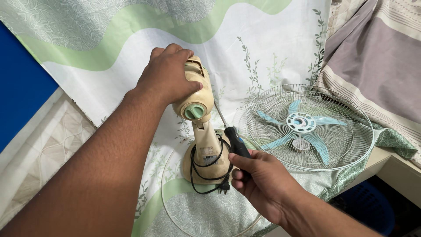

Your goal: The person services a dusty pedestal fan on a bed. They unscrew the rear motor housing with a screwdriver, remove the front grille and pull off the outer cover to expose the motor, then scrub the exposed housing and motor area with a toothbrush.

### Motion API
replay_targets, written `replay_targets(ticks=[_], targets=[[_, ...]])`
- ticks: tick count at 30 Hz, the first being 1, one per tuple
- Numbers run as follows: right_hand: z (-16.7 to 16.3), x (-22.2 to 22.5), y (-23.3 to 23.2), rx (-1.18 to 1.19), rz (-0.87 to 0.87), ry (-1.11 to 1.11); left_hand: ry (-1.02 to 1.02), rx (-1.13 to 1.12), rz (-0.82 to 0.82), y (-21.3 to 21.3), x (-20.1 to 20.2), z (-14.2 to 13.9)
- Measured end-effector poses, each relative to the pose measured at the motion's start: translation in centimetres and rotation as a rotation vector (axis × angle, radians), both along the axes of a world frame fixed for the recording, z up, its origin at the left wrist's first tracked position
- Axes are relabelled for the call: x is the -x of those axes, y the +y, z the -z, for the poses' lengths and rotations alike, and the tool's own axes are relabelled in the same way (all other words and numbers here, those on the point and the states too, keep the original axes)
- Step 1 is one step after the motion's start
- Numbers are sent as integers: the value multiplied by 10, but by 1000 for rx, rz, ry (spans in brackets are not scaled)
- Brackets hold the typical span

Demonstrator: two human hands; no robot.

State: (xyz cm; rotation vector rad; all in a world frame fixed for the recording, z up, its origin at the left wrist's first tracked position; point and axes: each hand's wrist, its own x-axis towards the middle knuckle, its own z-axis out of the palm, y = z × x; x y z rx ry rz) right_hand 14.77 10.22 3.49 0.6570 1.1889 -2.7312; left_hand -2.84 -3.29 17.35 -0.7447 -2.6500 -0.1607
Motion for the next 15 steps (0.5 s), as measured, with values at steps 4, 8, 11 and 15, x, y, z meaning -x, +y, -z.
replay_targets(ticks=[4, 8, 11, 15], targets=[[-12, -3, -3, -58, 36, -99, -26, -4, -22, 1, -2, -1], [-20, -5, -7, -84, 22, -130, -19, 2, -23, 0, -2, -1], [-21, -5, -11, -43, -2, -141, -14, -7, -13, -1, -1, -1], [-15, -3, -11, -24, -39, -181, 1, -7, -2, -2, -2, 0]])
